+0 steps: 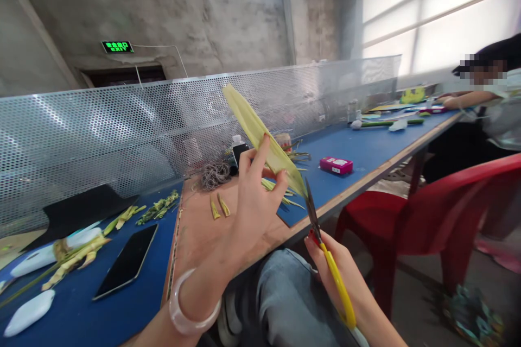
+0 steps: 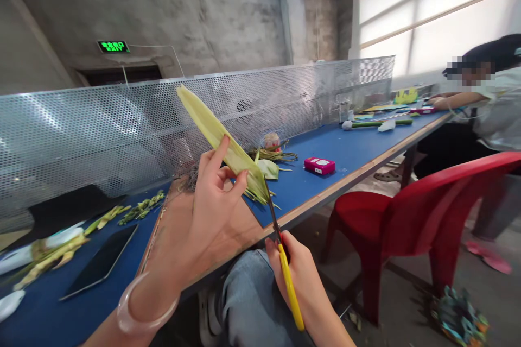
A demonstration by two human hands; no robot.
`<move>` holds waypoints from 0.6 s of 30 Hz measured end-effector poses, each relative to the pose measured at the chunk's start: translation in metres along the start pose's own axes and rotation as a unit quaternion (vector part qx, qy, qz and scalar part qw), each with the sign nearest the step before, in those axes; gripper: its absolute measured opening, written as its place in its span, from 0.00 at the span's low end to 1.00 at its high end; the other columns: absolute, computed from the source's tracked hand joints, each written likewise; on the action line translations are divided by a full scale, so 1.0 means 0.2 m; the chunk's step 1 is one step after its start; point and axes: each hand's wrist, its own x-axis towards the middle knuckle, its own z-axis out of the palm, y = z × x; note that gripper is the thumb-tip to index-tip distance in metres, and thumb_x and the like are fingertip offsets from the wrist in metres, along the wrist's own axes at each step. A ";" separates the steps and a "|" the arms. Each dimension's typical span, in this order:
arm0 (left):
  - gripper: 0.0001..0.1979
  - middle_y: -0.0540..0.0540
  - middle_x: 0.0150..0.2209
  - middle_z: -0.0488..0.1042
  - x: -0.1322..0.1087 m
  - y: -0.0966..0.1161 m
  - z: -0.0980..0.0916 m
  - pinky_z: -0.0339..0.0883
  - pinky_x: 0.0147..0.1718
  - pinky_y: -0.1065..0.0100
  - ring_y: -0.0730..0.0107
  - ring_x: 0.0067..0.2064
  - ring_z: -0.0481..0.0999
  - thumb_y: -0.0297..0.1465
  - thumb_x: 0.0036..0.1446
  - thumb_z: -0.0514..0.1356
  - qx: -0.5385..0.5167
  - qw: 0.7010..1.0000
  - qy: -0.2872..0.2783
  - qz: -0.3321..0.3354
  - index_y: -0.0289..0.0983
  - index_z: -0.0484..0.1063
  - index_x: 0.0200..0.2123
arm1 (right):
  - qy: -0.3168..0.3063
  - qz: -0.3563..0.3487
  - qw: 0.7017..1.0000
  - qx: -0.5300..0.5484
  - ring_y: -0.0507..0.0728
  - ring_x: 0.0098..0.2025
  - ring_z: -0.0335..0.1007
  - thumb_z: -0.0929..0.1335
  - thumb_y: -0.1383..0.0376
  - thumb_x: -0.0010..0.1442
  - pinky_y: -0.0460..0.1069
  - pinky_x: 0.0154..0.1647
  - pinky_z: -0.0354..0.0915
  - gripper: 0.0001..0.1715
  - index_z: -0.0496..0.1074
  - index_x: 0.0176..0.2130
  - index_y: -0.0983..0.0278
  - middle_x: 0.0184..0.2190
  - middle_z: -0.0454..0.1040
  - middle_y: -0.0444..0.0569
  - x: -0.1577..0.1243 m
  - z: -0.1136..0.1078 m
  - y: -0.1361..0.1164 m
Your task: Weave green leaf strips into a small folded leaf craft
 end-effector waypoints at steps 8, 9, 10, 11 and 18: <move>0.34 0.46 0.48 0.60 0.01 -0.03 -0.02 0.72 0.39 0.70 0.79 0.34 0.70 0.24 0.54 0.57 -0.022 0.999 -0.022 0.031 0.51 0.53 0.62 | -0.016 0.004 1.000 -0.011 0.49 0.22 0.51 0.62 0.50 0.56 0.43 0.20 0.54 0.18 0.63 0.28 0.63 0.20 0.55 0.40 0.00 -0.01 -0.01; 0.34 0.46 0.48 0.60 0.00 -0.03 -0.02 0.72 0.39 0.70 0.78 0.34 0.70 0.24 0.54 0.58 -0.018 0.999 -0.026 0.034 0.50 0.52 0.62 | -0.016 0.004 1.000 -0.012 0.49 0.22 0.51 0.61 0.51 0.56 0.43 0.20 0.54 0.18 0.62 0.28 0.63 0.20 0.55 0.40 0.00 -0.01 -0.01; 0.34 0.46 0.48 0.60 0.00 -0.03 -0.02 0.72 0.39 0.70 0.78 0.35 0.70 0.25 0.54 0.58 -0.013 0.999 -0.029 0.035 0.50 0.52 0.62 | -0.019 0.004 1.000 -0.013 0.49 0.22 0.52 0.61 0.51 0.57 0.43 0.20 0.54 0.18 0.62 0.28 0.63 0.20 0.55 0.40 0.00 -0.01 -0.01; 0.34 0.46 0.48 0.60 0.00 -0.03 -0.02 0.72 0.39 0.70 0.78 0.34 0.69 0.25 0.54 0.58 -0.009 0.999 -0.031 0.037 0.50 0.52 0.62 | -0.019 0.005 1.000 -0.015 0.49 0.22 0.52 0.61 0.51 0.57 0.43 0.20 0.54 0.18 0.61 0.28 0.63 0.20 0.55 0.40 0.00 -0.01 -0.01; 0.34 0.47 0.45 0.58 0.01 -0.01 -0.03 0.71 0.38 0.71 0.80 0.33 0.69 0.26 0.55 0.57 0.001 0.999 -0.048 0.022 0.50 0.51 0.62 | 0.000 -0.019 0.999 -0.034 0.49 0.21 0.49 0.61 0.51 0.57 0.44 0.19 0.52 0.19 0.62 0.26 0.63 0.19 0.54 0.40 0.01 0.00 0.02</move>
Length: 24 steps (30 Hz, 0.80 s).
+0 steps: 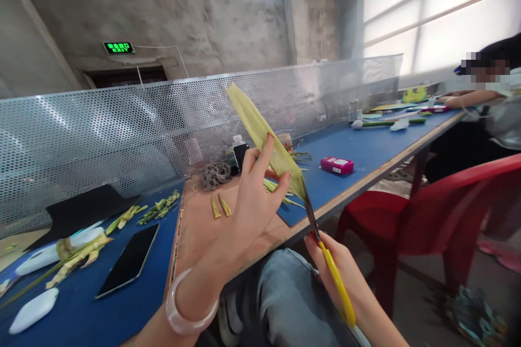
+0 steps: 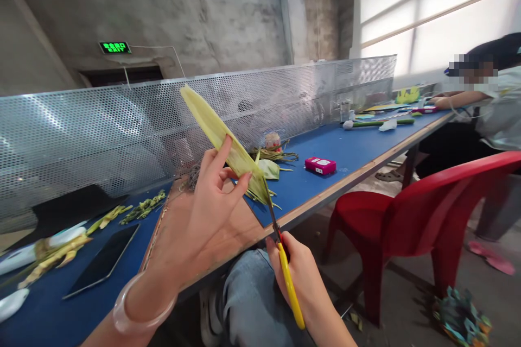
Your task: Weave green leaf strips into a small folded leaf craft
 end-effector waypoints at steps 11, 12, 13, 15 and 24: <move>0.35 0.47 0.45 0.60 0.00 -0.03 0.02 0.71 0.36 0.72 0.76 0.38 0.68 0.25 0.54 0.58 0.026 1.000 -0.008 0.013 0.49 0.50 0.63 | -0.008 0.012 1.000 0.009 0.48 0.20 0.49 0.61 0.53 0.58 0.43 0.17 0.50 0.18 0.62 0.27 0.64 0.20 0.54 0.39 0.01 -0.01 0.02; 0.35 0.47 0.45 0.60 0.00 -0.03 0.01 0.71 0.36 0.73 0.75 0.38 0.68 0.25 0.54 0.58 0.025 1.000 -0.006 0.014 0.49 0.50 0.63 | -0.007 0.011 1.000 0.004 0.48 0.20 0.49 0.61 0.53 0.58 0.42 0.17 0.50 0.18 0.61 0.26 0.64 0.19 0.54 0.39 0.01 -0.01 0.03; 0.35 0.47 0.45 0.60 0.00 -0.03 0.01 0.71 0.36 0.73 0.75 0.38 0.68 0.25 0.54 0.58 0.023 1.000 -0.006 0.016 0.49 0.51 0.63 | -0.010 0.008 1.000 0.000 0.48 0.20 0.48 0.61 0.52 0.58 0.42 0.17 0.49 0.18 0.61 0.26 0.64 0.19 0.54 0.40 0.01 -0.01 0.03; 0.34 0.47 0.45 0.60 -0.01 -0.02 0.01 0.71 0.36 0.73 0.76 0.38 0.68 0.25 0.55 0.57 0.017 1.000 -0.010 0.016 0.49 0.51 0.63 | -0.019 0.001 1.000 -0.003 0.48 0.20 0.48 0.60 0.51 0.58 0.42 0.17 0.49 0.19 0.61 0.27 0.64 0.20 0.54 0.40 0.02 -0.01 0.03; 0.36 0.48 0.44 0.60 -0.02 -0.01 0.00 0.72 0.36 0.73 0.78 0.36 0.68 0.24 0.53 0.58 0.004 1.000 -0.018 0.001 0.49 0.51 0.63 | 0.006 -0.029 0.999 -0.015 0.49 0.22 0.51 0.61 0.54 0.57 0.43 0.20 0.53 0.17 0.63 0.26 0.64 0.19 0.56 0.40 0.03 -0.01 0.00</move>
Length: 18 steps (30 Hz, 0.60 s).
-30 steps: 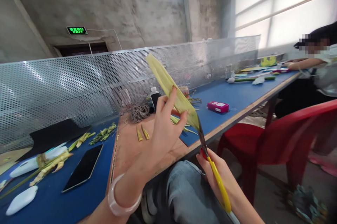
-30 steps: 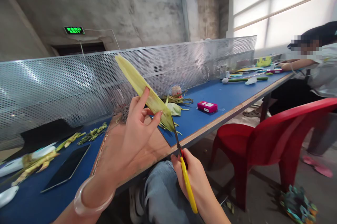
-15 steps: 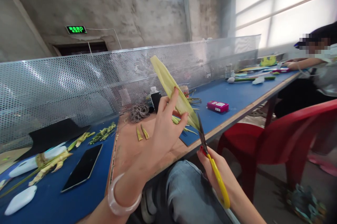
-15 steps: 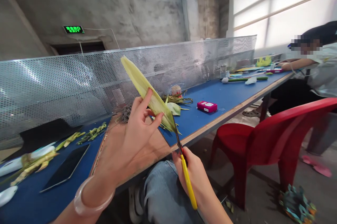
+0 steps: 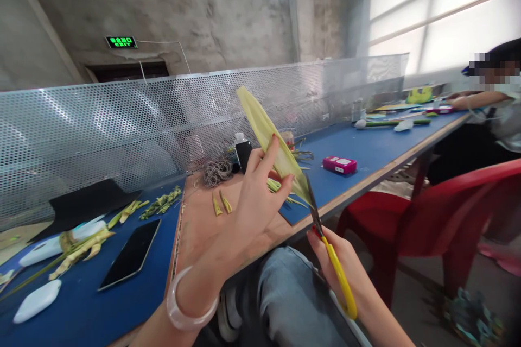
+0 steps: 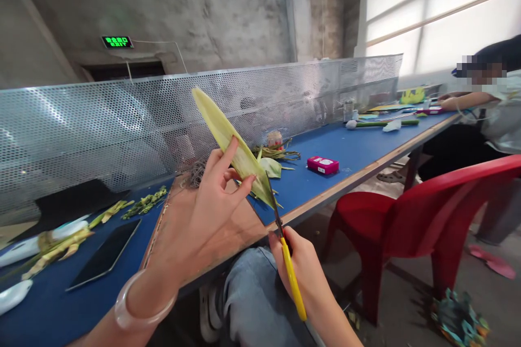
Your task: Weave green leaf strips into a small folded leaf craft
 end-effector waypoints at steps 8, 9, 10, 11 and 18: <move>0.36 0.48 0.44 0.60 -0.01 -0.02 0.00 0.72 0.35 0.73 0.78 0.35 0.68 0.24 0.54 0.58 -0.001 1.000 -0.015 0.007 0.48 0.50 0.63 | -0.012 -0.002 1.000 0.019 0.49 0.20 0.51 0.61 0.53 0.58 0.43 0.19 0.53 0.17 0.62 0.29 0.63 0.18 0.56 0.40 0.01 -0.01 -0.04; 0.36 0.47 0.45 0.60 -0.01 -0.02 0.00 0.72 0.35 0.73 0.78 0.35 0.68 0.25 0.54 0.58 0.001 1.000 -0.015 0.008 0.48 0.50 0.63 | -0.014 0.000 1.000 0.019 0.49 0.20 0.51 0.60 0.53 0.58 0.43 0.19 0.52 0.17 0.62 0.29 0.63 0.18 0.55 0.39 0.01 -0.01 -0.05; 0.36 0.47 0.45 0.60 -0.01 -0.02 0.00 0.72 0.36 0.73 0.78 0.35 0.68 0.25 0.54 0.58 0.005 1.000 -0.014 0.007 0.48 0.49 0.63 | -0.016 0.004 1.000 0.018 0.49 0.20 0.51 0.60 0.53 0.58 0.43 0.19 0.52 0.17 0.62 0.29 0.63 0.17 0.55 0.39 0.01 -0.01 -0.06; 0.36 0.47 0.46 0.60 -0.01 -0.01 0.00 0.72 0.36 0.72 0.77 0.36 0.69 0.25 0.54 0.58 0.008 1.000 -0.012 0.004 0.48 0.49 0.63 | -0.016 0.009 1.000 0.015 0.49 0.19 0.51 0.59 0.52 0.59 0.43 0.19 0.52 0.17 0.62 0.29 0.63 0.17 0.54 0.39 0.02 -0.01 -0.06; 0.35 0.48 0.45 0.61 -0.01 0.00 -0.01 0.71 0.35 0.73 0.80 0.32 0.68 0.26 0.55 0.58 -0.001 1.000 -0.013 -0.011 0.49 0.49 0.63 | -0.026 0.000 1.000 0.015 0.49 0.23 0.51 0.60 0.52 0.58 0.43 0.22 0.53 0.19 0.64 0.28 0.65 0.21 0.57 0.41 0.02 -0.01 -0.02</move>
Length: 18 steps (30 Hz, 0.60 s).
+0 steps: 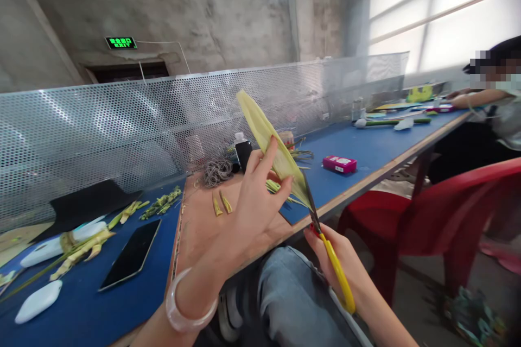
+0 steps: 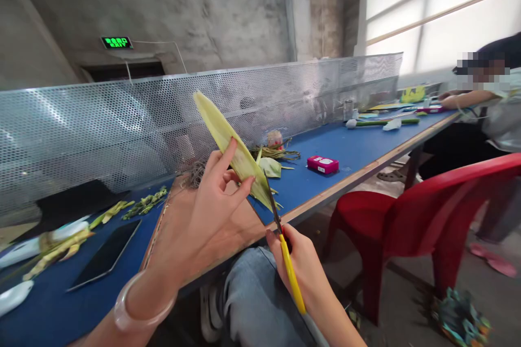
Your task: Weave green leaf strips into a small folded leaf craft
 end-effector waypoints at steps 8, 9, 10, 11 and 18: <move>0.37 0.49 0.43 0.60 -0.02 0.02 0.00 0.71 0.30 0.76 0.82 0.31 0.69 0.24 0.54 0.58 0.018 1.000 -0.005 -0.006 0.49 0.48 0.63 | 0.008 0.012 1.000 0.015 0.48 0.19 0.50 0.60 0.53 0.59 0.43 0.16 0.51 0.18 0.63 0.28 0.64 0.18 0.54 0.39 0.00 0.02 0.01; 0.37 0.49 0.43 0.61 -0.02 0.03 0.00 0.71 0.29 0.76 0.82 0.30 0.68 0.24 0.53 0.58 0.026 1.000 -0.005 -0.006 0.50 0.48 0.63 | 0.011 0.013 1.000 0.017 0.48 0.18 0.49 0.60 0.53 0.59 0.43 0.16 0.50 0.18 0.62 0.27 0.64 0.18 0.54 0.39 0.00 0.02 0.01; 0.38 0.49 0.43 0.61 -0.02 0.03 0.00 0.71 0.29 0.76 0.82 0.30 0.68 0.23 0.53 0.58 0.031 0.999 -0.004 -0.005 0.50 0.48 0.63 | 0.013 0.015 1.000 0.019 0.48 0.18 0.49 0.60 0.53 0.59 0.43 0.15 0.50 0.19 0.62 0.26 0.63 0.18 0.55 0.39 0.00 0.02 0.02; 0.38 0.49 0.44 0.61 -0.02 0.03 0.00 0.71 0.28 0.76 0.83 0.29 0.67 0.23 0.52 0.59 0.034 0.999 -0.001 -0.004 0.50 0.48 0.63 | 0.012 0.018 1.000 0.021 0.48 0.18 0.49 0.60 0.52 0.59 0.43 0.15 0.50 0.19 0.61 0.26 0.63 0.18 0.55 0.40 0.00 0.03 0.03; 0.36 0.49 0.45 0.62 -0.04 0.03 0.02 0.70 0.29 0.74 0.83 0.28 0.66 0.22 0.52 0.58 0.034 0.999 -0.017 -0.015 0.50 0.52 0.62 | -0.011 0.027 0.999 0.039 0.48 0.17 0.50 0.59 0.51 0.60 0.43 0.16 0.52 0.19 0.62 0.30 0.63 0.18 0.55 0.38 0.00 0.02 0.03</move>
